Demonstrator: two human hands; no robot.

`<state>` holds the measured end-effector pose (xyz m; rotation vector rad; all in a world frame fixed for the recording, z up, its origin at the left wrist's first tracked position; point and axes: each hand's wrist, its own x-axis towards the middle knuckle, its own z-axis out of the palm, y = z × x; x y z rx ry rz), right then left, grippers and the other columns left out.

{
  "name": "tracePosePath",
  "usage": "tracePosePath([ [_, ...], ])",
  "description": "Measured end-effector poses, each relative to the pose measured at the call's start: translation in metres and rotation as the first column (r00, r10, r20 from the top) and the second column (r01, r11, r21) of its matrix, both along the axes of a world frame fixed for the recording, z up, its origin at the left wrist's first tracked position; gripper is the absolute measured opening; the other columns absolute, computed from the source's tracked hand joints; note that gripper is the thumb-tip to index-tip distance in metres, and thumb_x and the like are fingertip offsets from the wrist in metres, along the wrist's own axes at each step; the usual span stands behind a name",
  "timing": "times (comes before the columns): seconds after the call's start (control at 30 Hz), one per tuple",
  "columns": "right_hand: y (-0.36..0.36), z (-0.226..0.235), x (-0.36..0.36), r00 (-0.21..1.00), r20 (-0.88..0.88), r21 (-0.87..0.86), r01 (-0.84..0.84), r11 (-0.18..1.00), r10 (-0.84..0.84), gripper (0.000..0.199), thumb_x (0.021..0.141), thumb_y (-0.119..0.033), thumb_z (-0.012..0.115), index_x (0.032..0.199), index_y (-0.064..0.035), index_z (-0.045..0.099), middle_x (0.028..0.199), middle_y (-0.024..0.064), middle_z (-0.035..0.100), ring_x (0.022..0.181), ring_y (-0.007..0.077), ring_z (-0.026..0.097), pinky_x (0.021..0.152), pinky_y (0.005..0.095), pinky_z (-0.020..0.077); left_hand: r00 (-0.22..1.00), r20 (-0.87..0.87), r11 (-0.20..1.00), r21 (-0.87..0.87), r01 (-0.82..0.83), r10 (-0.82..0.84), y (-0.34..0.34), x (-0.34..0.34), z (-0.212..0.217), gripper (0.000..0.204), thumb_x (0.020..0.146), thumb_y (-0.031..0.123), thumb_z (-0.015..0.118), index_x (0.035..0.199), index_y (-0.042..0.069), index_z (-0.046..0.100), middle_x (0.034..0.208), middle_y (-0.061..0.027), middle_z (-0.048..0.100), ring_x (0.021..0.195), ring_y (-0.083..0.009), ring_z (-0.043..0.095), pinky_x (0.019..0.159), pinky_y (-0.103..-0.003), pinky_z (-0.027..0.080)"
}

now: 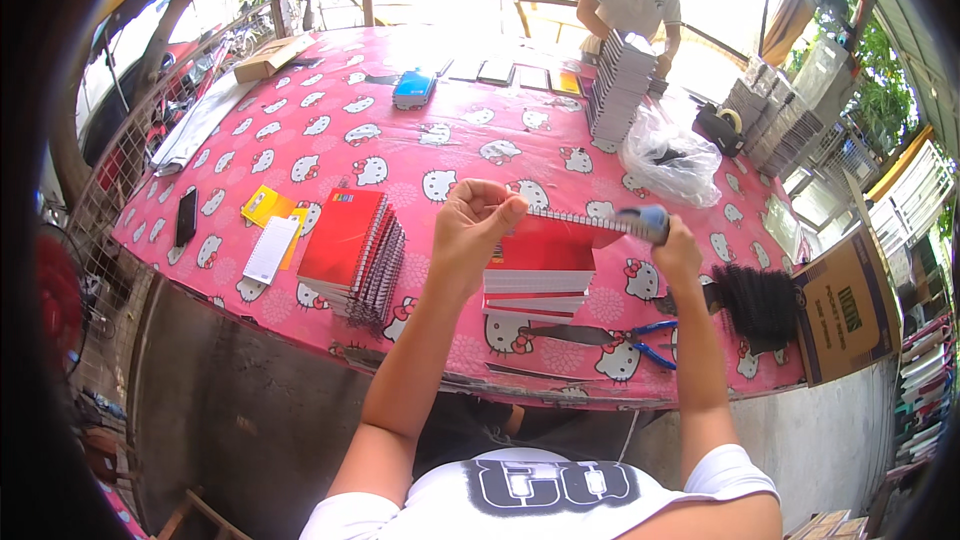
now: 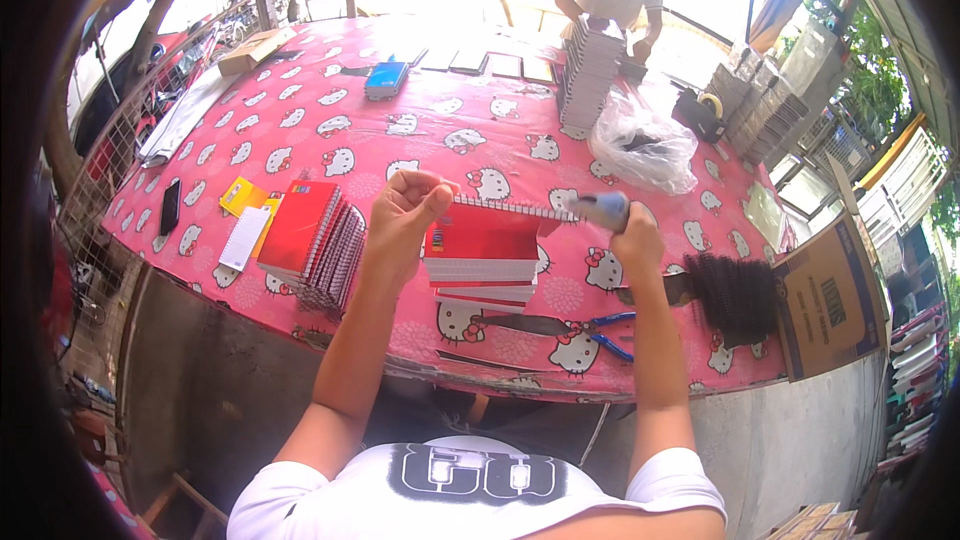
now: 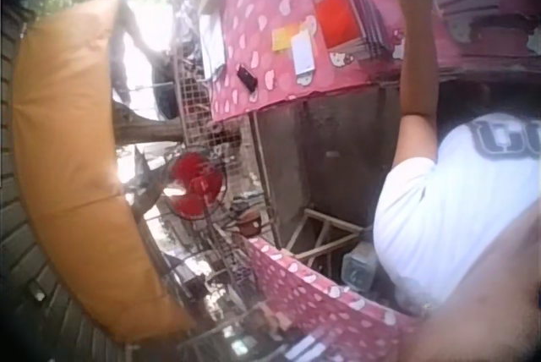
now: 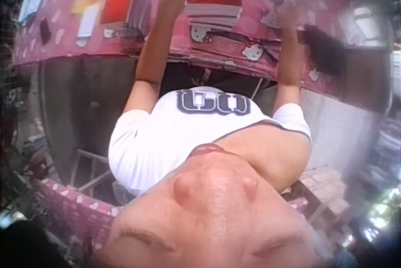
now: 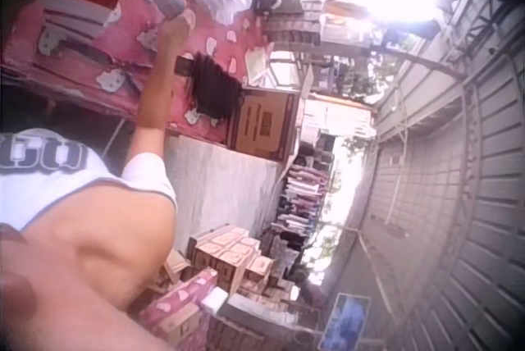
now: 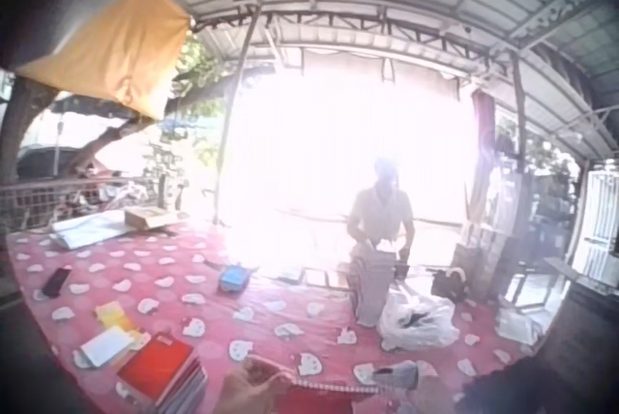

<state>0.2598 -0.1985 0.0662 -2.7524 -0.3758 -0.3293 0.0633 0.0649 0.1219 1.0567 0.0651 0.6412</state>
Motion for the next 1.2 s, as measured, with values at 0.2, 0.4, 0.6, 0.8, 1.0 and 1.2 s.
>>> tracePosePath([
  [0.2,-0.038,-0.026,-0.042,0.96,0.15,-0.229,-0.197,0.953,0.235,0.055,0.066,-0.008,0.065,0.118,-0.0036,0.045,0.13,0.0205,0.045,0.123,0.0394,0.043,0.099,0.0476,0.0374,1.0,0.02,1.0,-0.017,0.011,-0.011,0.0,0.01,0.001,0.021,0.08,0.01,0.075,0.092,-0.002,0.062,0.082,-0.0044,0.066,0.073,-0.006,0.059,0.063,-0.019,0.048],
  [0.4,-0.082,-0.026,-0.107,0.854,-0.092,0.044,-0.51,0.859,0.512,0.064,0.073,-0.024,0.07,0.128,-0.0038,0.045,0.136,0.0197,0.042,0.125,0.0374,0.041,0.103,0.0494,0.0317,0.984,0.013,0.946,0.274,-0.175,0.178,-0.007,0.01,0.027,0.015,0.079,0.003,0.073,0.092,0.002,0.065,0.088,-0.0061,0.068,0.079,-0.009,0.062,0.065,-0.022,0.052],
  [0.6,-0.099,-0.043,-0.152,0.905,-0.027,-0.156,-0.423,0.893,0.424,0.051,0.079,-0.027,0.068,0.121,-0.0031,0.052,0.121,0.0189,0.051,0.118,0.0368,0.046,0.101,0.0457,0.0333,0.883,0.445,0.297,0.832,-0.469,0.149,-0.026,-0.029,0.002,0.024,0.071,0.003,0.079,0.09,0.001,0.064,0.089,-0.0102,0.067,0.076,-0.015,0.065,0.068,-0.024,0.054],
  [0.8,-0.044,0.008,-0.187,0.88,-0.155,0.519,-0.314,0.795,0.449,0.043,0.075,-0.017,0.072,0.114,-0.0038,0.058,0.103,0.0138,0.058,0.101,0.0316,0.055,0.087,0.0424,0.0435,0.897,0.372,0.545,0.713,-0.441,0.24,-0.043,-0.031,-0.039,0.03,0.07,-0.001,0.078,0.096,0.002,0.064,0.097,-0.012,0.066,0.082,-0.0179,0.063,0.064,-0.025,0.054],
  [1.0,0.013,0.045,-0.195,0.801,0.19,0.471,-0.582,0.663,0.568,0.044,0.072,-0.015,0.075,0.112,-0.003,0.059,0.104,0.0135,0.059,0.098,0.0301,0.056,0.083,0.0401,0.0462,0.924,0.212,0.663,0.647,-0.377,0.319,-0.057,-0.041,-0.019,0.019,0.071,-0.006,0.076,0.085,0.0,0.065,0.093,-0.0151,0.068,0.085,-0.0167,0.064,0.066,-0.026,0.054],
  [1.2,0.034,0.053,-0.197,0.765,0.33,0.375,-0.644,0.666,0.553,0.044,0.072,-0.017,0.077,0.11,-0.003,0.06,0.101,0.0128,0.06,0.093,0.0284,0.058,0.079,0.0384,0.048,0.921,0.273,0.645,0.658,-0.39,0.278,-0.054,-0.042,-0.028,0.019,0.07,-0.008,0.076,0.083,0.0,0.065,0.093,-0.0147,0.068,0.081,-0.0174,0.065,0.066,-0.027,0.054],
])
